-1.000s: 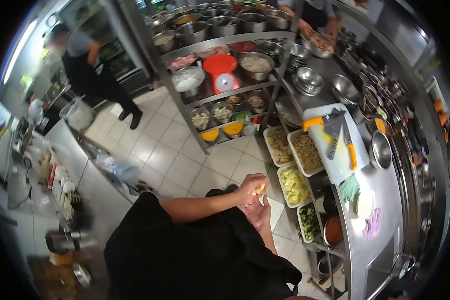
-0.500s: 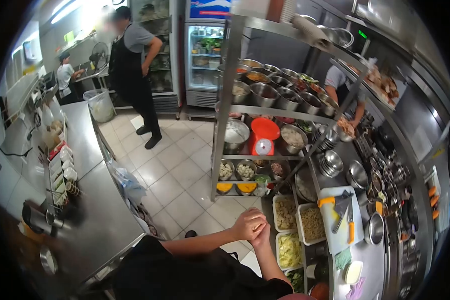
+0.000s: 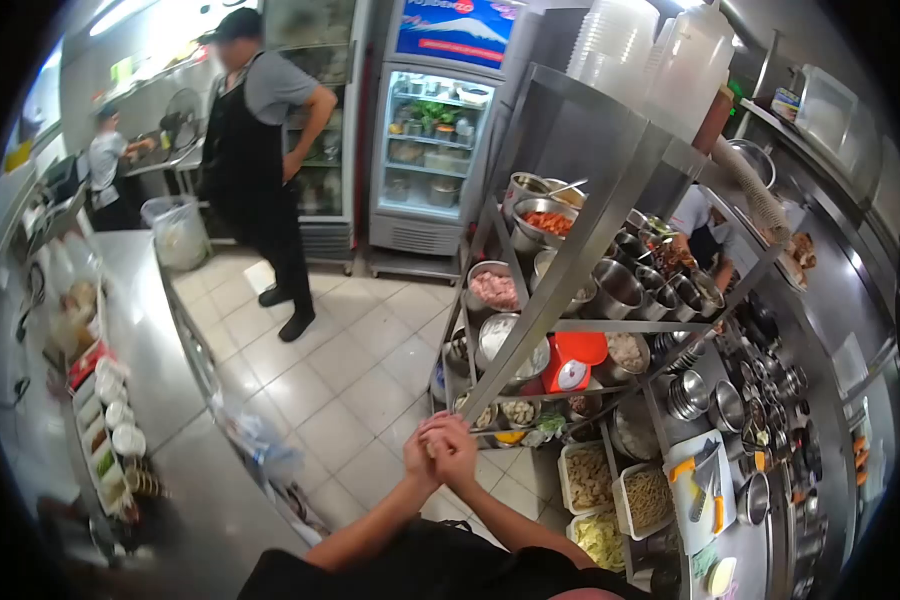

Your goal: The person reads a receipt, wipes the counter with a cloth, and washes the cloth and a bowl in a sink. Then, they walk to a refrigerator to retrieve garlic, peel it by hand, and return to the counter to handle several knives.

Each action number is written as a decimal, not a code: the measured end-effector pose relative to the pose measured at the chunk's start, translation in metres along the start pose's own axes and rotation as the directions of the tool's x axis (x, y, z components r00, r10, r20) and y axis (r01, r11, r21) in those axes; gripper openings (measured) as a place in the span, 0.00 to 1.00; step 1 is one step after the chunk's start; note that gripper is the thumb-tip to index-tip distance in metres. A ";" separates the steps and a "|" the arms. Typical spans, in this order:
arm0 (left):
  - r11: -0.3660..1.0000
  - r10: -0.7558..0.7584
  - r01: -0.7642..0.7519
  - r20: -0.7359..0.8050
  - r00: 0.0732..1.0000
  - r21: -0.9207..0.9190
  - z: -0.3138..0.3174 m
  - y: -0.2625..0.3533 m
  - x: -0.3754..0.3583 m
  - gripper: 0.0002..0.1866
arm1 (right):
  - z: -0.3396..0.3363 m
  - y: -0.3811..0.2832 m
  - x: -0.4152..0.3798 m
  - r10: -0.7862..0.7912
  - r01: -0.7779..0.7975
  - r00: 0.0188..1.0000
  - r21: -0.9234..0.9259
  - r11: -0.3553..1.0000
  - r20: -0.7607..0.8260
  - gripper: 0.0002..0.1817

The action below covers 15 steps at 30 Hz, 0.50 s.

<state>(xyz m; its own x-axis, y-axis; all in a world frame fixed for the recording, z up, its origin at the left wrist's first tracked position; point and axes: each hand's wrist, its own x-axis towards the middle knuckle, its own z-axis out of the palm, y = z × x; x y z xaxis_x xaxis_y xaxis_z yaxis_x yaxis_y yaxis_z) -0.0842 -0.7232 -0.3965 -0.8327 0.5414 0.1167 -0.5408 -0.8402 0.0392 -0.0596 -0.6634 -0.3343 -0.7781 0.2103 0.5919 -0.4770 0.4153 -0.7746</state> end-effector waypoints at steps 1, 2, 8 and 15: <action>0.979 0.006 0.001 0.033 0.999 -0.202 -0.016 0.014 0.002 0.20 | 0.015 -0.009 0.009 -0.075 0.076 0.996 -0.032 0.997 0.042 0.08; 0.918 0.022 0.001 0.054 0.998 -0.396 -0.013 0.027 0.008 0.20 | 0.027 -0.010 0.018 -0.143 0.149 0.985 -0.056 0.987 0.092 0.08; 0.845 0.393 -0.268 -0.197 0.898 0.463 -0.035 0.073 0.025 0.17 | 0.068 0.013 0.068 -0.256 0.266 0.950 -0.031 0.964 0.179 0.07; 0.866 0.437 -0.344 -0.215 0.873 0.364 -0.015 0.159 0.097 0.11 | 0.149 0.105 0.118 0.694 -0.725 0.420 0.676 -0.131 0.585 0.14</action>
<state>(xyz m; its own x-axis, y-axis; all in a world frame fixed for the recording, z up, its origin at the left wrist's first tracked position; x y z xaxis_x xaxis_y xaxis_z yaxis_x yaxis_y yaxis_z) -0.2526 -0.8042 -0.3939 -0.9892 0.1121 -0.0943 -0.1387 -0.9244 0.3553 -0.2630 -0.7266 -0.3792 -0.8969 -0.1415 -0.4189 0.3505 -0.8052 -0.4784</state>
